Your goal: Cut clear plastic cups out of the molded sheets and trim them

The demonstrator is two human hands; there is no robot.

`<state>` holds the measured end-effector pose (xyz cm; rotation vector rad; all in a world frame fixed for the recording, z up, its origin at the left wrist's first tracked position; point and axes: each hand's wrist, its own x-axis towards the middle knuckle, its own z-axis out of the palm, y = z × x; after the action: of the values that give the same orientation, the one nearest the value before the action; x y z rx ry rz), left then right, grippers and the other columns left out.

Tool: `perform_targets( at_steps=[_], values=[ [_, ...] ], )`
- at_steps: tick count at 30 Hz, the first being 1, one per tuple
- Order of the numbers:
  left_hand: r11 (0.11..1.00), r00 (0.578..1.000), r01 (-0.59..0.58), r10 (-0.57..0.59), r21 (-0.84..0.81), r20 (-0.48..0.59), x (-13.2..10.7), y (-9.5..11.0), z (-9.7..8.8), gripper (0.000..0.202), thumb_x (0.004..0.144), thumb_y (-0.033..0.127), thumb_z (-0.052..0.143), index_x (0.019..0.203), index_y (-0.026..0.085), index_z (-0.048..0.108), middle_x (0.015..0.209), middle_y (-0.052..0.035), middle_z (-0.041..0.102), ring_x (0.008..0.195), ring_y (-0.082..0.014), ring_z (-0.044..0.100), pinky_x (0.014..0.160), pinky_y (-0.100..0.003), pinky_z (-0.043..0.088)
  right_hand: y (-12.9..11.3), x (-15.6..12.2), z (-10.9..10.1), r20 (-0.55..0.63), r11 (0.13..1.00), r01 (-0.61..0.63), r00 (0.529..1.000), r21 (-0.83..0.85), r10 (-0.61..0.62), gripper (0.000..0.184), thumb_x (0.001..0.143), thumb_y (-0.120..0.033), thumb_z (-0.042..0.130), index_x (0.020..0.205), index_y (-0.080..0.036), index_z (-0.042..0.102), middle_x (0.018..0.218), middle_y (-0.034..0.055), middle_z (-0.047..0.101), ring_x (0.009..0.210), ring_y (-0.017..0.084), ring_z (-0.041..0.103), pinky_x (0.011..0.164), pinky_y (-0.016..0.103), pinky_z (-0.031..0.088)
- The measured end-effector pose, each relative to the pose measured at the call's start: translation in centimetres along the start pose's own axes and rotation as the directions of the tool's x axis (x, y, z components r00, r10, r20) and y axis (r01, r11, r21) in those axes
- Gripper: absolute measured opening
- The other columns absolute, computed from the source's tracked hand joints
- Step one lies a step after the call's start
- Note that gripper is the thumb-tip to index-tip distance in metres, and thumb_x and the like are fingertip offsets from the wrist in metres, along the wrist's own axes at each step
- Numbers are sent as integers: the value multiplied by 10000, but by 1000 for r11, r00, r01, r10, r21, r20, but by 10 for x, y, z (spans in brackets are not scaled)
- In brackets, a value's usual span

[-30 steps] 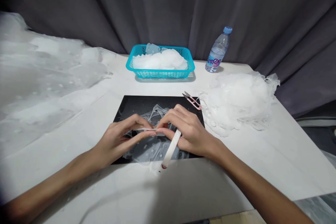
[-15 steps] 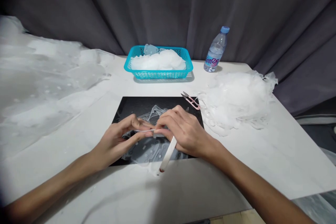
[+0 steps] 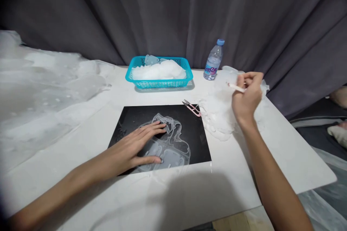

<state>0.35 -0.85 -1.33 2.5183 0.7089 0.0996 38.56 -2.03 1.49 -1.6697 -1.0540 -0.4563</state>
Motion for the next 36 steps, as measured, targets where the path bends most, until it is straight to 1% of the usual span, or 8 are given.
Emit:
perform_targets(
  at_steps=[5, 12, 14, 18, 20, 28, 32, 36],
  values=[
    [989, 993, -106, 111, 99, -42, 4, -14, -10, 590, 1017, 588, 551, 1552, 350, 475, 1661, -16, 443, 1591, -306, 267, 1274, -518, 281, 40, 26, -12, -60, 926, -42, 998, -375, 21, 202, 872, -308, 748, 930, -217, 578, 1046, 183, 604, 1016, 341, 538, 801, 481, 401],
    [880, 943, -10, 167, 475, -288, 5, -9, -5, 391, 1079, 317, 519, 1443, 193, 596, 1448, -170, 613, 1330, -346, 572, 1055, -500, 506, -29, -10, -15, 205, 907, 418, 894, -58, -399, 230, 1092, -309, 406, 1042, -217, 611, 1029, 139, 639, 1022, 324, 541, 919, 517, 427],
    [821, 918, 101, 141, 562, -372, 3, 2, 3, 430, 1081, 273, 498, 1474, 106, 550, 1503, -237, 562, 1379, -381, 546, 1080, -520, 498, -51, -32, -9, 422, 878, 454, 773, 153, -473, 197, 1088, -294, 431, 1046, -226, 612, 1012, 101, 661, 998, 300, 553, 882, 474, 467],
    [750, 894, 315, -28, 582, -447, -2, 29, 26, 449, 1090, 316, 455, 1427, 48, 583, 1522, -296, 533, 1398, -450, 532, 1059, -567, 516, -71, -73, 2, 732, 810, 381, 367, 445, -574, 129, 1067, -315, 546, 1094, -217, 626, 1079, 81, 682, 1013, 253, 570, 922, 421, 470],
    [758, 885, 364, -100, 542, -455, -5, 38, 38, 573, 1092, 449, 415, 1403, 3, 599, 1482, -334, 558, 1377, -475, 550, 1034, -585, 534, -73, -86, 4, 779, 821, 322, 285, 471, -558, 134, 1053, -337, 589, 1078, -210, 625, 1047, 67, 680, 1008, 239, 580, 903, 395, 464],
    [932, 947, 160, -51, 325, -318, 5, -3, 31, 921, 1015, 736, 335, 1601, 27, 380, 1694, -251, 282, 1591, -380, 252, 1269, -523, 326, -80, -96, 1, 903, 925, 57, 200, 376, -380, 70, 1044, -285, 608, 1024, -218, 615, 885, 7, 662, 876, 186, 615, 762, 301, 452],
    [993, 995, 14, -2, 117, -99, 13, -43, -6, 837, 1003, 715, 444, 1673, 253, 252, 1757, -81, 176, 1624, -300, 164, 1313, -479, 234, -80, -99, 3, 856, 893, 174, 260, 414, -448, 105, 1055, -304, 585, 1011, -215, 618, 950, 37, 693, 930, 214, 605, 813, 338, 472],
    [994, 991, -33, 47, 108, -127, 15, -55, -20, 662, 1070, 558, 465, 1656, 302, 291, 1754, -58, 223, 1612, -294, 227, 1296, -494, 270, -66, -102, 14, 767, 824, 429, 358, 371, -532, 178, 1075, -287, 507, 1156, -190, 633, 1067, 110, 711, 1012, 287, 616, 923, 456, 507]
  ],
)
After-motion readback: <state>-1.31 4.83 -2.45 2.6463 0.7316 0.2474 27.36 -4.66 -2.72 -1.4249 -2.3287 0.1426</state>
